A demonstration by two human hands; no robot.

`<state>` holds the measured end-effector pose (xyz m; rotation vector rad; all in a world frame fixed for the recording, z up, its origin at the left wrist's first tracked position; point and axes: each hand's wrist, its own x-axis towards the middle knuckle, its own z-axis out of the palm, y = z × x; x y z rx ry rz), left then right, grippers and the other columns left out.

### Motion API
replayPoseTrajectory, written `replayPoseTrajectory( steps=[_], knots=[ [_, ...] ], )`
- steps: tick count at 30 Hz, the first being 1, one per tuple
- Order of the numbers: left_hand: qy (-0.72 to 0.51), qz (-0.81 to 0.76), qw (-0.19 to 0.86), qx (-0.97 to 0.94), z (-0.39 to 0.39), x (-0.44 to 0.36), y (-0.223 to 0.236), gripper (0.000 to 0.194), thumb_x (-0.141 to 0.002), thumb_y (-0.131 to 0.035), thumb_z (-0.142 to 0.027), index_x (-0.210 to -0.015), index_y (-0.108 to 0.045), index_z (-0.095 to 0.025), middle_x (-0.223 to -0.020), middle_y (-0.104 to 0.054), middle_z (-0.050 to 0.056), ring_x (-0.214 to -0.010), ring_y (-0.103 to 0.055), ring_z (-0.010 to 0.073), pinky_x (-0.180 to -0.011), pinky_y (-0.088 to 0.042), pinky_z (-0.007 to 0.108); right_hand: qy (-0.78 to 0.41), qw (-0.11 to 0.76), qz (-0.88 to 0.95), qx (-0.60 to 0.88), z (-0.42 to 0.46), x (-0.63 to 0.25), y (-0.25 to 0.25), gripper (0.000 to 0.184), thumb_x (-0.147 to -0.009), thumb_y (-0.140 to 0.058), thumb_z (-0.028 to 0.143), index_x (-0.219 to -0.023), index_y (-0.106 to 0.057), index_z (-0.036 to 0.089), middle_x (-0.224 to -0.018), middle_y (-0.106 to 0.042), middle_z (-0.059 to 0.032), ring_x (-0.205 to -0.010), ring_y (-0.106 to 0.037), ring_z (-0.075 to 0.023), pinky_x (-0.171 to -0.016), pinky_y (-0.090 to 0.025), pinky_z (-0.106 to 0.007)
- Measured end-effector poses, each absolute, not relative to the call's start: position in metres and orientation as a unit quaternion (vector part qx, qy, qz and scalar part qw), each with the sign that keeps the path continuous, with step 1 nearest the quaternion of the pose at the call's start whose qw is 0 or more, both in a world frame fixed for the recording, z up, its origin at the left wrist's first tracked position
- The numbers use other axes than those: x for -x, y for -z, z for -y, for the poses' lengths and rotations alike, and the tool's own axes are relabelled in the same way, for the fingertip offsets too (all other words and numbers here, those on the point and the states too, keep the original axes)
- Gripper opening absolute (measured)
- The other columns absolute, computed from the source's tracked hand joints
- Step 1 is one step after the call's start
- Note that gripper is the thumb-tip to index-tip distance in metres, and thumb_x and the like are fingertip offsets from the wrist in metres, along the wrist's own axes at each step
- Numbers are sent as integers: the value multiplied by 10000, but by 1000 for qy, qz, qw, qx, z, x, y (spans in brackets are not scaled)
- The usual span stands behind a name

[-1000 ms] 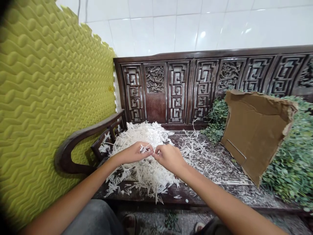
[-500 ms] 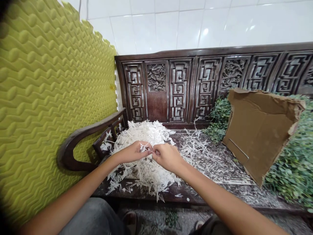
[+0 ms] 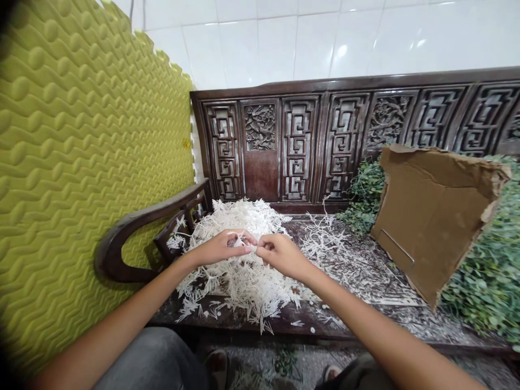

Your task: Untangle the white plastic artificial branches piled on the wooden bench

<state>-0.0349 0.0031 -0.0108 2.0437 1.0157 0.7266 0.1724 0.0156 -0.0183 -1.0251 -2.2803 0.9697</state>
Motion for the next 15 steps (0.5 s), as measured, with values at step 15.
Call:
replayPoseTrajectory(
  steps=[15],
  knots=[
    [-270, -374, 361, -811, -4, 34, 7, 71, -689, -580, -165, -742, -626, -153, -724, -576, -13, -685, -493, 134, -664, -376, 244, -302, 349, 811, 361, -13, -180, 9, 616, -790, -652, 477, -1338, -456, 274, -1225, -540, -103, -707, -575, -147, -619, -488, -305]
  ],
)
